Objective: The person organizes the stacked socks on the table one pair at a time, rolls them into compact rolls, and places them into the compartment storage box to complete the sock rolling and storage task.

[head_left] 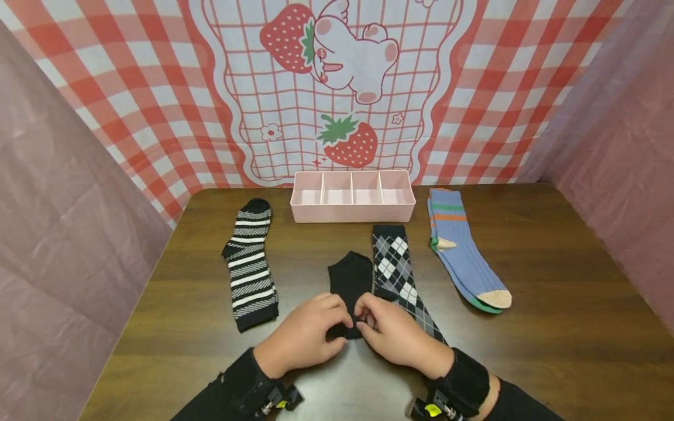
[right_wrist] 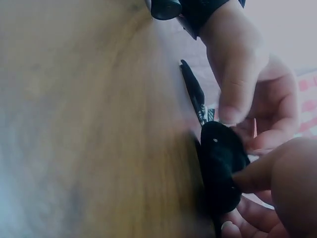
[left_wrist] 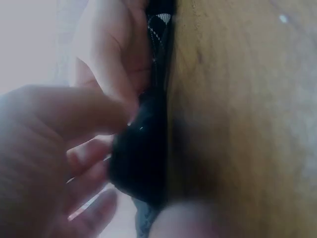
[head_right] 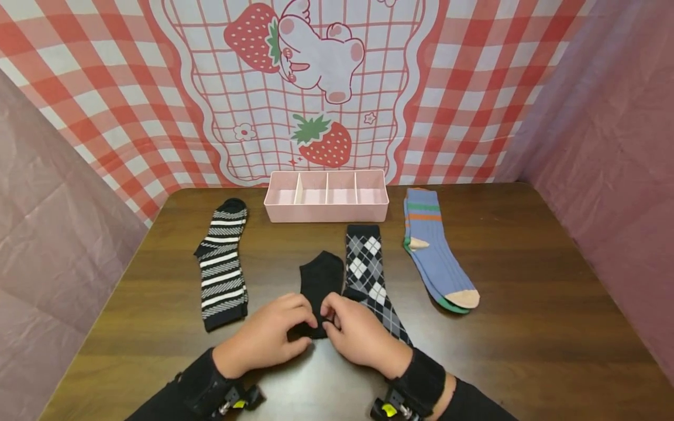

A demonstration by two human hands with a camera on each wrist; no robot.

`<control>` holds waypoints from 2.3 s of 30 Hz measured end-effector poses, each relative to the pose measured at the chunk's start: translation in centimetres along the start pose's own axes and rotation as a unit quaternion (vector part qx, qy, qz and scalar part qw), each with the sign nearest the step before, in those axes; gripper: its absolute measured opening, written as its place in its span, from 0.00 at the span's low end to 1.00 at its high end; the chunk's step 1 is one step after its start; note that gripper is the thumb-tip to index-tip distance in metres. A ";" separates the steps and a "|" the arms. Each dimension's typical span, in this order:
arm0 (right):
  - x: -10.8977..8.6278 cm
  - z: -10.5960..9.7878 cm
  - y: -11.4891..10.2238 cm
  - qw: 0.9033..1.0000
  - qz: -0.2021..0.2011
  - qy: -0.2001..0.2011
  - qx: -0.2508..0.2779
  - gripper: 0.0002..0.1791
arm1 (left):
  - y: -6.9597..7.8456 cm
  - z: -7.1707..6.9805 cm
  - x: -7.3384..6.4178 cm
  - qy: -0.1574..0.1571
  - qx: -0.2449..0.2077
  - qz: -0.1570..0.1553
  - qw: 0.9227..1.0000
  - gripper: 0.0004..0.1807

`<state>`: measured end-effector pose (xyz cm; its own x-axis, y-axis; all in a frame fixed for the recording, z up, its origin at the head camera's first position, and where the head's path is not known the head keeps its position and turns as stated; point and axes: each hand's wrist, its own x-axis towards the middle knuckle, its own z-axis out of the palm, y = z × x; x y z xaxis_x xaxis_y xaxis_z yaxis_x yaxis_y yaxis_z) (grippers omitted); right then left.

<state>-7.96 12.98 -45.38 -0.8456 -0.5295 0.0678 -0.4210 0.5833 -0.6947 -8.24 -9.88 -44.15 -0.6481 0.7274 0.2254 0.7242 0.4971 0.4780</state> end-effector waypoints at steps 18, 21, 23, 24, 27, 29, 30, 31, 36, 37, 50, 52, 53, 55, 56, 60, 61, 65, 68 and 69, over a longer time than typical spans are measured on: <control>0.0 0.0 0.1 1.000 -0.011 -0.005 -0.027 0.15 | 0.3 0.6 0.0 -0.006 0.019 -0.035 0.999 0.10; 0.0 0.0 0.0 0.999 -0.009 -0.016 -0.031 0.17 | 0.1 0.7 0.1 0.002 0.000 -0.045 0.999 0.10; -0.1 0.0 -0.1 0.999 -0.009 -0.021 -0.033 0.18 | -0.1 0.8 0.1 0.005 -0.022 -0.057 0.998 0.10; -0.1 0.0 -0.1 0.999 -0.011 -0.022 -0.034 0.18 | -0.1 0.8 0.0 0.005 -0.035 -0.066 0.997 0.11; -0.2 0.1 -0.1 0.999 -0.015 -0.024 -0.042 0.15 | -0.3 0.8 -0.1 0.003 -0.083 -0.099 0.992 0.14; -0.2 0.2 -0.1 0.998 -0.018 -0.021 -0.050 0.13 | -0.4 0.8 -0.2 0.001 -0.107 -0.119 0.987 0.15; -0.2 0.2 -0.1 0.998 -0.019 -0.019 -0.054 0.12 | -0.4 0.8 -0.2 -0.001 -0.115 -0.126 0.985 0.15; -0.2 0.2 -0.2 0.998 -0.020 -0.016 -0.057 0.11 | -0.5 0.8 -0.2 -0.002 -0.123 -0.131 0.984 0.15; -0.2 0.2 -0.3 0.998 -0.019 -0.011 -0.066 0.07 | -0.6 0.7 -0.1 -0.010 -0.136 -0.142 0.980 0.14; -0.2 0.2 -0.4 0.998 -0.019 -0.011 -0.066 0.07 | -0.6 0.7 -0.1 -0.011 -0.137 -0.143 0.980 0.13; -0.1 0.3 -0.7 0.996 -0.007 -0.026 -0.084 0.06 | -0.4 0.5 -0.2 0.000 -0.089 -0.094 0.992 0.10; -0.2 0.3 -0.7 0.996 -0.005 -0.023 -0.090 0.06 | -0.4 0.5 -0.1 0.003 -0.076 -0.086 0.993 0.10; -0.2 0.3 -0.8 0.995 -0.004 -0.023 -0.093 0.05 | -0.4 0.4 -0.1 0.004 -0.070 -0.084 0.994 0.11; -0.2 0.3 -0.8 0.995 0.000 -0.022 -0.096 0.05 | -0.3 0.4 -0.1 0.003 -0.064 -0.085 0.994 0.11; -0.2 0.3 -0.8 0.995 0.000 -0.021 -0.096 0.05 | -0.3 0.4 -0.1 0.002 -0.062 -0.085 0.994 0.11; -0.3 0.4 -0.8 0.995 0.002 -0.021 -0.097 0.04 | -0.2 0.4 -0.1 -0.004 -0.062 -0.092 0.994 0.10; -0.3 0.4 -0.8 0.995 0.002 -0.021 -0.097 0.04 | -0.2 0.4 -0.1 -0.006 -0.063 -0.094 0.994 0.09; -0.3 0.3 -0.9 0.996 0.008 -0.018 -0.084 0.06 | -0.2 0.5 -0.1 -0.008 -0.065 -0.100 0.993 0.09; -0.3 0.2 -1.0 0.997 0.016 -0.013 -0.072 0.08 | -0.3 0.6 -0.1 -0.009 -0.068 -0.105 0.992 0.09; -0.3 0.2 -1.0 0.997 0.019 -0.012 -0.068 0.08 | -0.3 0.6 -0.1 -0.008 -0.070 -0.107 0.992 0.09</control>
<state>-7.24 12.43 -44.89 -0.8543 -0.5191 0.0254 -0.4313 0.6808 -0.5920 -8.28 -9.78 -44.86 -0.7792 0.6198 0.0927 0.5296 0.5721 0.6263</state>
